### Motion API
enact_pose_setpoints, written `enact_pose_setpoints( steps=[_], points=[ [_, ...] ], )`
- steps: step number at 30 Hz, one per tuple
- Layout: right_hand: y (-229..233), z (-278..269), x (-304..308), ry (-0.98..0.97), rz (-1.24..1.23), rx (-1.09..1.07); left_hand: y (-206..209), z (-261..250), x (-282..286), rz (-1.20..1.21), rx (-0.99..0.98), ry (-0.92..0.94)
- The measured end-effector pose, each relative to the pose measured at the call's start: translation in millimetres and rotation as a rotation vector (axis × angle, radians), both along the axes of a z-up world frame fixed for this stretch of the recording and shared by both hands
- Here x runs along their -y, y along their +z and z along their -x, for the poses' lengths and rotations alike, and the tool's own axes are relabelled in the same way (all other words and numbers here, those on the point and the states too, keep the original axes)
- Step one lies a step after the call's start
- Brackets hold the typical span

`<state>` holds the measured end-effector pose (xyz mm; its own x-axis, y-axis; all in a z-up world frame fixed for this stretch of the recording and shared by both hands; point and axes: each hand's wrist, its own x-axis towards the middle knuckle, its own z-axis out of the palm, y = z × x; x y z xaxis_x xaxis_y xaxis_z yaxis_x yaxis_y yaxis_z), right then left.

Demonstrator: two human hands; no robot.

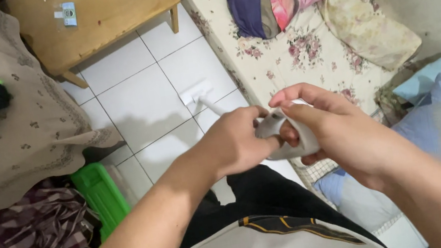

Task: Assembling a handheld vacuum cleaner by connecting the main unit to the extension rod and the vacuum head.

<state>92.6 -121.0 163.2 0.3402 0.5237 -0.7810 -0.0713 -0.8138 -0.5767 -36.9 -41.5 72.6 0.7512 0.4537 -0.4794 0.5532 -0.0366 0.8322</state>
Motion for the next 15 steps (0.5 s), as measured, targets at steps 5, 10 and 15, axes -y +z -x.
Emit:
enact_pose_setpoints(
  steps=[5, 10, 15],
  points=[
    [-42, 1, -1, -0.001, -0.091, -0.062, -30, 6, -5, -0.081, -0.018, -0.056],
    [-46, 1, 2, 0.002, -0.071, -0.006, -37, 2, -3, -0.123, -0.030, -0.064],
    [-30, -21, 27, 0.030, -0.087, 0.056, -6, -5, 11, -0.078, 0.073, -0.031]
  ],
)
